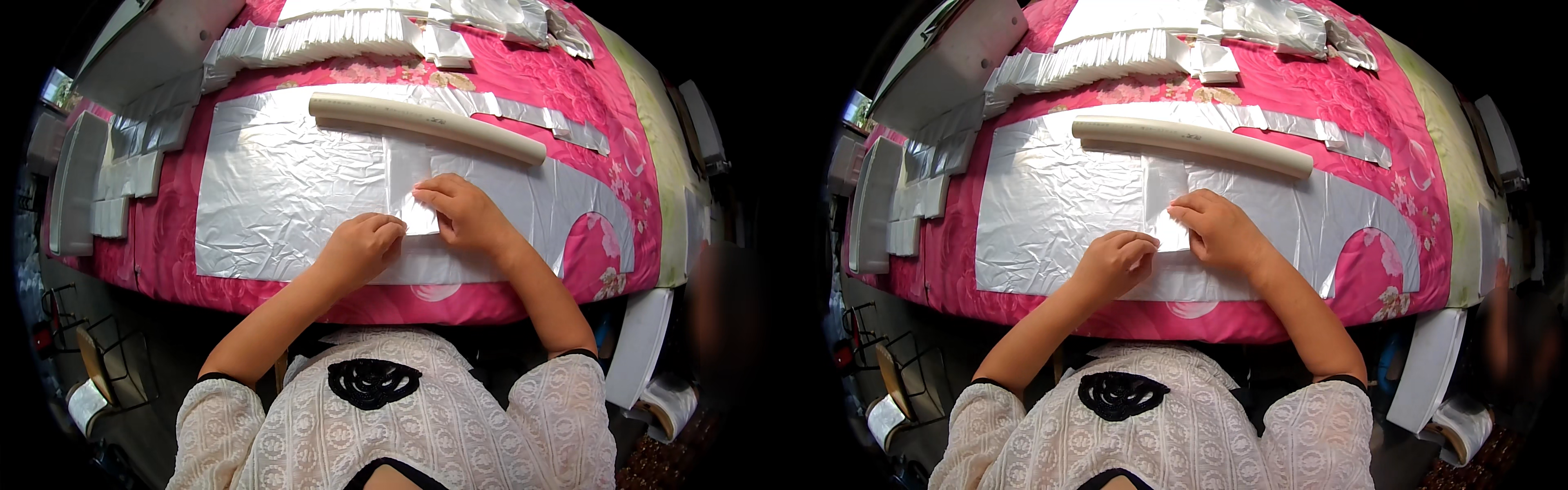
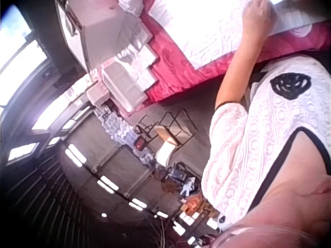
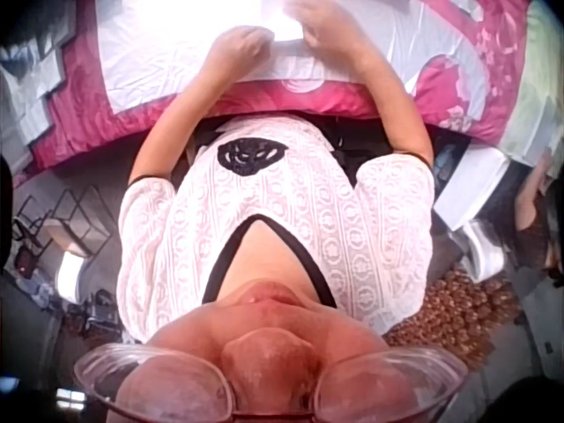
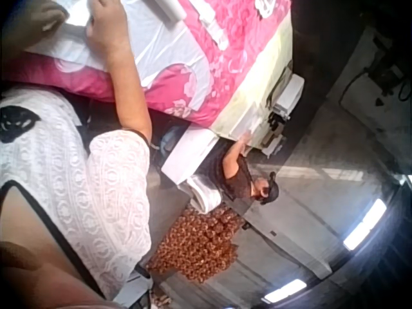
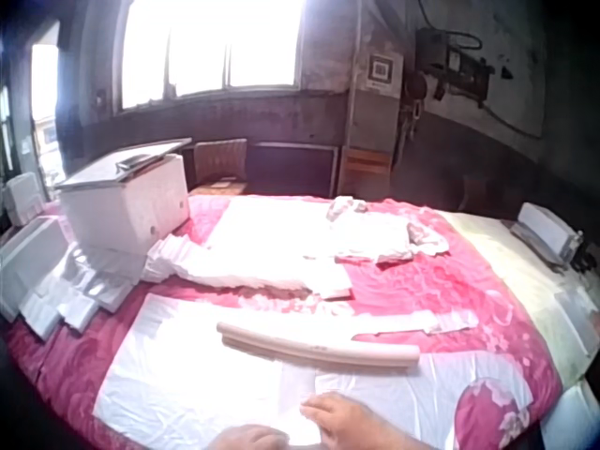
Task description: The person wraps small rectangular items in silver foil paper. They unroll the foil, place an item on it, fold the paper around the item, and stack the finished package. The person repeats this process multiple times on a pink patterned table.
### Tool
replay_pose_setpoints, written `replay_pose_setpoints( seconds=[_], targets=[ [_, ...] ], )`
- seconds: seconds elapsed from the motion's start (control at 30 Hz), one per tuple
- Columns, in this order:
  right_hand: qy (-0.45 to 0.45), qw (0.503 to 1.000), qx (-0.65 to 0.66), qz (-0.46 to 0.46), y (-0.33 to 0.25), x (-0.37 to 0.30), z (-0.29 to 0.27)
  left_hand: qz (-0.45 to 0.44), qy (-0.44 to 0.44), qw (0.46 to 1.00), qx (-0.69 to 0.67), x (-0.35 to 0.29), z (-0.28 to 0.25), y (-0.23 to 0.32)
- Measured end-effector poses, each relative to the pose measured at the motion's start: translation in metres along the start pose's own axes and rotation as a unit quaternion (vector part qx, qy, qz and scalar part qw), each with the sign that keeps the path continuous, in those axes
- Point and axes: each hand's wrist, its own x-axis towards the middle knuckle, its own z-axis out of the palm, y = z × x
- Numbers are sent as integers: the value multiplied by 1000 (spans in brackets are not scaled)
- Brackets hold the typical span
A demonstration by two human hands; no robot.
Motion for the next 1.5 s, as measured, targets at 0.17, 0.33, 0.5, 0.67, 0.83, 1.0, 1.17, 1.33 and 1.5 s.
replay_pose_setpoints(
  seconds=[0.17, 0.33, 0.5, 0.67, 0.83, 1.0, 1.17, 1.33, 1.5],
  targets=[
    [20, 998, -19, -50, -19, -21, 15, 160, -11, 987, 10, -19, -12, 11],
    [32, 997, -14, -74, -20, -28, 17, 64, -82, 993, 52, -19, -17, 13],
    [49, 998, 16, -31, -21, -28, 16, 64, -36, 997, 36, -20, -8, 3],
    [33, 968, 139, 205, -21, -19, 10, -26, 34, 999, -24, -15, -2, 2],
    [-38, 914, 207, 348, -17, 9, -1, -303, 84, 924, -217, 8, -2, 3],
    [-107, 861, 229, 441, -9, 27, -5, -370, 56, 908, -189, 27, -9, -7],
    [-100, 875, 185, 437, -12, 30, -2, -421, 29, 877, -229, 31, -13, -14],
    [-108, 875, 173, 440, -12, 32, -4, -427, 33, 870, -244, 32, -16, -12],
    [-98, 865, 195, 452, -9, 33, -1, -182, 95, 977, 53, 23, -6, -9]
  ],
)
